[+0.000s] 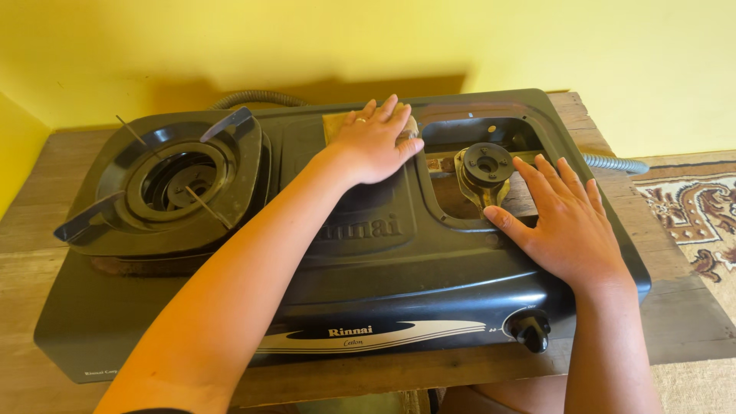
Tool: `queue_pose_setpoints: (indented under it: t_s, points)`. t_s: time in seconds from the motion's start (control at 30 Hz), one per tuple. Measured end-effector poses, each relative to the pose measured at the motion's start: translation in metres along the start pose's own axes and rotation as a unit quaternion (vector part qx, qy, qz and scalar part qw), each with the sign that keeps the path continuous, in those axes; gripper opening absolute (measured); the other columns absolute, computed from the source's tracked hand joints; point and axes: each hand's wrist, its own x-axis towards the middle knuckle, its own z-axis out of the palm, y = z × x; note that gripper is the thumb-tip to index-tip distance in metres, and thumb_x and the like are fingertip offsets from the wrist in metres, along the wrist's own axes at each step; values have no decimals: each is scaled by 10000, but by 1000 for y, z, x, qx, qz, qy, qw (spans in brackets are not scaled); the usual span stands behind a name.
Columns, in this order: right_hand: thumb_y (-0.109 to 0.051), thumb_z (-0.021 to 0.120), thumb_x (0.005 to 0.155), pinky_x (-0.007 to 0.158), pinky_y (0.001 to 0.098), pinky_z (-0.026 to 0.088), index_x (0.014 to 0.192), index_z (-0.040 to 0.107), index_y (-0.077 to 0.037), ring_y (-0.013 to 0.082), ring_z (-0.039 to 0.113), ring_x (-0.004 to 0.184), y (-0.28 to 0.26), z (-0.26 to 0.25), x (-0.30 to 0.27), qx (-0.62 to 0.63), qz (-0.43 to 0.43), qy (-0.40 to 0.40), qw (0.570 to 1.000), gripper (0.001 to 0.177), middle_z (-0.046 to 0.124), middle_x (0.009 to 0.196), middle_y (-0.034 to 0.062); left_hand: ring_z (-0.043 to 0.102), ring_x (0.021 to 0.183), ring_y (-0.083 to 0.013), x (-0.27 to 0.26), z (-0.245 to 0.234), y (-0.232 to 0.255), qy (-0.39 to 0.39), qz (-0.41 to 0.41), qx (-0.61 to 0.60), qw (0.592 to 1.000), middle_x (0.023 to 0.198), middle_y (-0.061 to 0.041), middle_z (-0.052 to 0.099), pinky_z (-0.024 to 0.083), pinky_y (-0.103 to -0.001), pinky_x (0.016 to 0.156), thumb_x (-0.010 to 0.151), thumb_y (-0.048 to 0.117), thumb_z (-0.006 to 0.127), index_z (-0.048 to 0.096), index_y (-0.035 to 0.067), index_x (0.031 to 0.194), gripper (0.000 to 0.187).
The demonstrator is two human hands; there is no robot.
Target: The person wipes the surface of a portable gas stove with a cloth. They clean around the burner assembly and the control knobs, moving the cloth back and forth across the black enamel surface.
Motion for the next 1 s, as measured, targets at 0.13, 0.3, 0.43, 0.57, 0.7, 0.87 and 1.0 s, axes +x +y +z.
queue_pose_setpoints:
  t_s: [0.13,0.3,0.43,0.57,0.7,0.87,1.0]
  points:
    - [-709,567,851,1209,516,125,1562,405,-242,303,201,1533,0,0,1,-5,0,-3,1000,866,347,1620,126,27,1583,-303,19,5,-9,1,-14,-7,1000,1723,-54,17,54,-517,1257,977,707,254,116,227,1641,831]
    - [-702,577,847,1210,511,131,1572,385,-218,308,202,1534,0,0,1,-2,7,-1,1000,893,350,1621,126,14,1579,-307,15,6,-7,-6,-18,-6,1000,1720,-51,-2,36,-528,1252,962,735,244,88,231,1644,863]
    - [-685,573,864,1218,499,134,1584,356,-175,310,210,1535,-1,1,2,5,11,7,1000,908,359,1623,120,34,1577,-309,10,7,-2,15,-21,5,1000,1720,-56,12,41,-534,1248,953,754,227,94,215,1641,885]
    - [-659,574,873,1216,495,144,1593,338,-151,306,222,1535,-1,-1,1,18,17,14,1000,912,369,1615,124,50,1574,-323,8,12,1,38,-18,10,999,1719,-74,32,43,-538,1247,960,751,226,111,199,1640,884]
    - [-652,576,871,1215,492,151,1595,335,-149,309,233,1526,-4,-3,-1,24,18,16,999,914,371,1606,130,59,1574,-330,8,10,-1,42,-18,-3,999,1718,-81,55,49,-536,1252,962,756,224,143,187,1637,887]
    - [-629,536,908,1216,505,156,1556,430,-213,300,251,1528,-2,-2,-1,-4,-15,10,1000,777,399,1615,67,60,1568,-344,11,9,0,40,-19,-4,999,1710,-88,68,53,-542,1242,954,754,231,160,181,1632,890]
    - [-641,513,924,1219,502,149,1491,524,-296,296,254,1527,0,0,-2,-11,-31,-1,999,664,405,1616,45,94,1565,-358,11,10,-2,59,-6,-3,998,1709,-104,102,70,-555,1241,966,750,244,192,161,1630,889]
